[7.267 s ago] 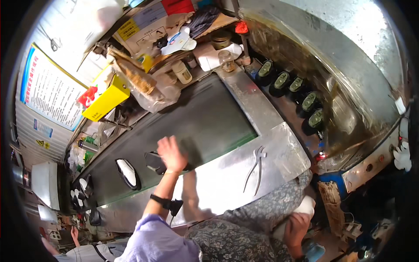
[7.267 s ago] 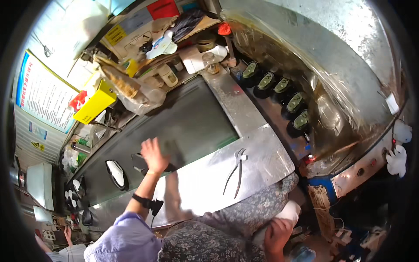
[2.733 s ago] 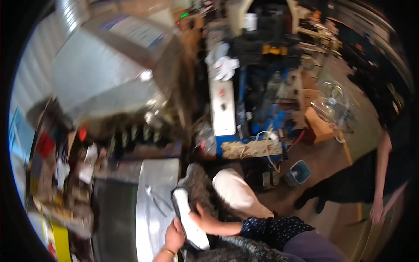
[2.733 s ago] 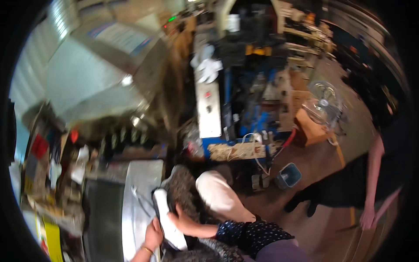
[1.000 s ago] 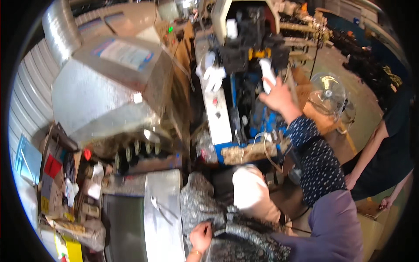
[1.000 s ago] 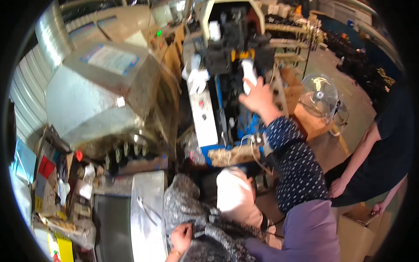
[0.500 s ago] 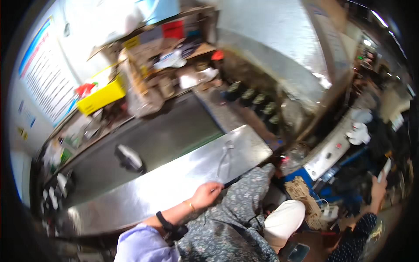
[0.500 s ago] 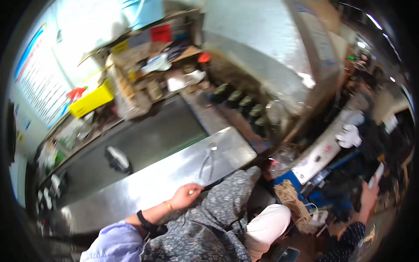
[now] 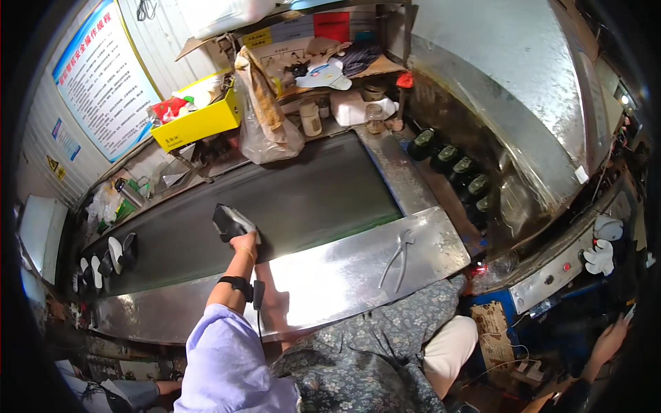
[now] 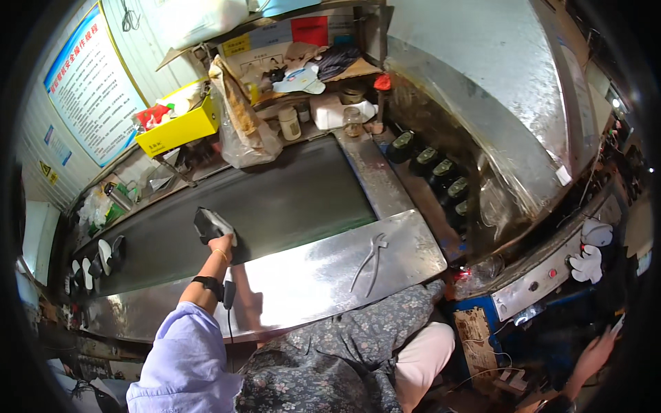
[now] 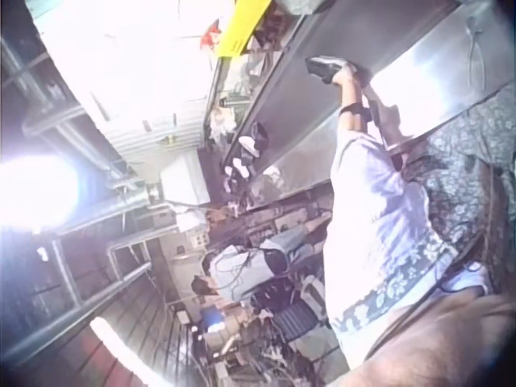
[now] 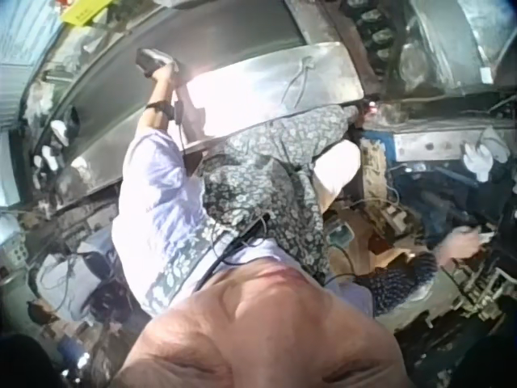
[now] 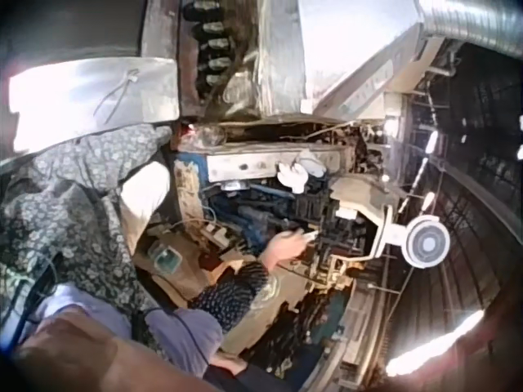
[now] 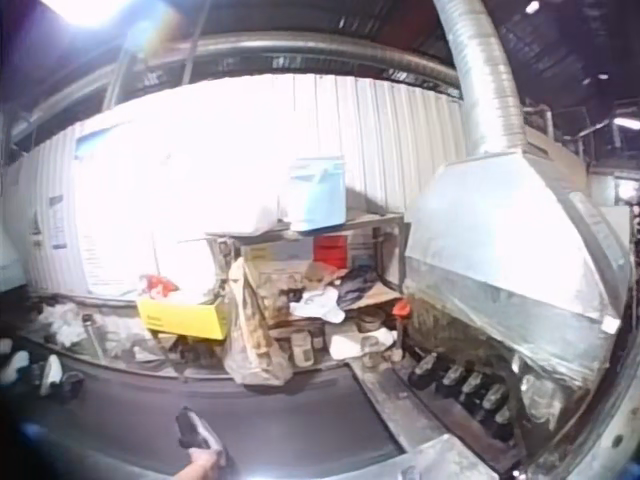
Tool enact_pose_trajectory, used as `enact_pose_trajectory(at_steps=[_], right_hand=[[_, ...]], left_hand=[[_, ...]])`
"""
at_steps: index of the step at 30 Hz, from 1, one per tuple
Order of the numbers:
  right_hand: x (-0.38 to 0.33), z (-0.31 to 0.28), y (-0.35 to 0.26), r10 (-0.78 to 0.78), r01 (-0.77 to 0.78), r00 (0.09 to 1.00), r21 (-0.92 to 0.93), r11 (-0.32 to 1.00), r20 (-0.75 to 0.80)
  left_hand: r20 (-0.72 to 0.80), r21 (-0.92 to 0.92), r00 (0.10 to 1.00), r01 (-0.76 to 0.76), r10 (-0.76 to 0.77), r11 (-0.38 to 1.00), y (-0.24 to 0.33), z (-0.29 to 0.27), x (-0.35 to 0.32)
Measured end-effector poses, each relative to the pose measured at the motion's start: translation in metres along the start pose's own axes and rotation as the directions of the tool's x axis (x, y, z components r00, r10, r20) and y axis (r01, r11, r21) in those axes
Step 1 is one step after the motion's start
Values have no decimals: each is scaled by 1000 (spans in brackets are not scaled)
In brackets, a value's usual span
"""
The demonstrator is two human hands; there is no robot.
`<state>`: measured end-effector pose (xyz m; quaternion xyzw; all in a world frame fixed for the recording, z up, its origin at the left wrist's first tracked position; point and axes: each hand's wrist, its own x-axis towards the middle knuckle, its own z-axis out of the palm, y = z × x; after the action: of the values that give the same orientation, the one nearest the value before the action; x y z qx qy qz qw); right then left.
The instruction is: Operate a shoe lasting machine and inspect shoe components on a conveyor.
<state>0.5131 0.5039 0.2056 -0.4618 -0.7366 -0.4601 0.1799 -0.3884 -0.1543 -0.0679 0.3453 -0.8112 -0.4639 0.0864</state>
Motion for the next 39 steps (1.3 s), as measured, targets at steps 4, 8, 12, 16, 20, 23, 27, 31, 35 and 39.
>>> enact_pose_trajectory(at_steps=[4, 8, 12, 16, 20, 23, 27, 31, 35, 39], right_hand=[[-82, -38, -199, -160, -39, 976, 845, 534, 147], [-35, -202, -388, -329, -255, 896, 952, 169, 298], [22, -250, -471, -403, -558, 816, 746, -363, 414], [45, -276, -448, -71, -585, 784, 694, -421, 617], [-7, -283, -420, 79, -469, 854, 825, -315, 515], [-50, -294, -433, -93, -496, 868, 855, -152, 487], [-53, -278, -441, -70, -430, 902, 901, -56, 426], [-54, -269, -439, -132, -338, 926, 933, 125, 353], [-50, -266, -440, -153, -444, 874, 885, 137, 462], [-51, -273, -435, -143, -366, 918, 929, 49, 369]], left_hand=[[794, -386, 606, 433, 55, 814, 22, -40, -38], [988, -149, 103, 381, 118, 913, 84, -84, -174], [958, -269, -71, 120, 278, 956, 62, -100, -289], [794, -563, -486, -358, 366, 745, 52, -120, -374], [706, -662, -624, -412, 335, 626, 51, -127, -412], [654, -752, -580, -430, 486, 499, 67, -94, -448], [585, -811, -633, -459, 507, 362, 69, -60, -450], [407, -812, -714, -569, 569, -134, 75, -67, -462], [352, -756, -645, -623, 678, -200, 63, -58, -472], [456, -651, -477, -755, 751, -84, 52, -53, -471]])
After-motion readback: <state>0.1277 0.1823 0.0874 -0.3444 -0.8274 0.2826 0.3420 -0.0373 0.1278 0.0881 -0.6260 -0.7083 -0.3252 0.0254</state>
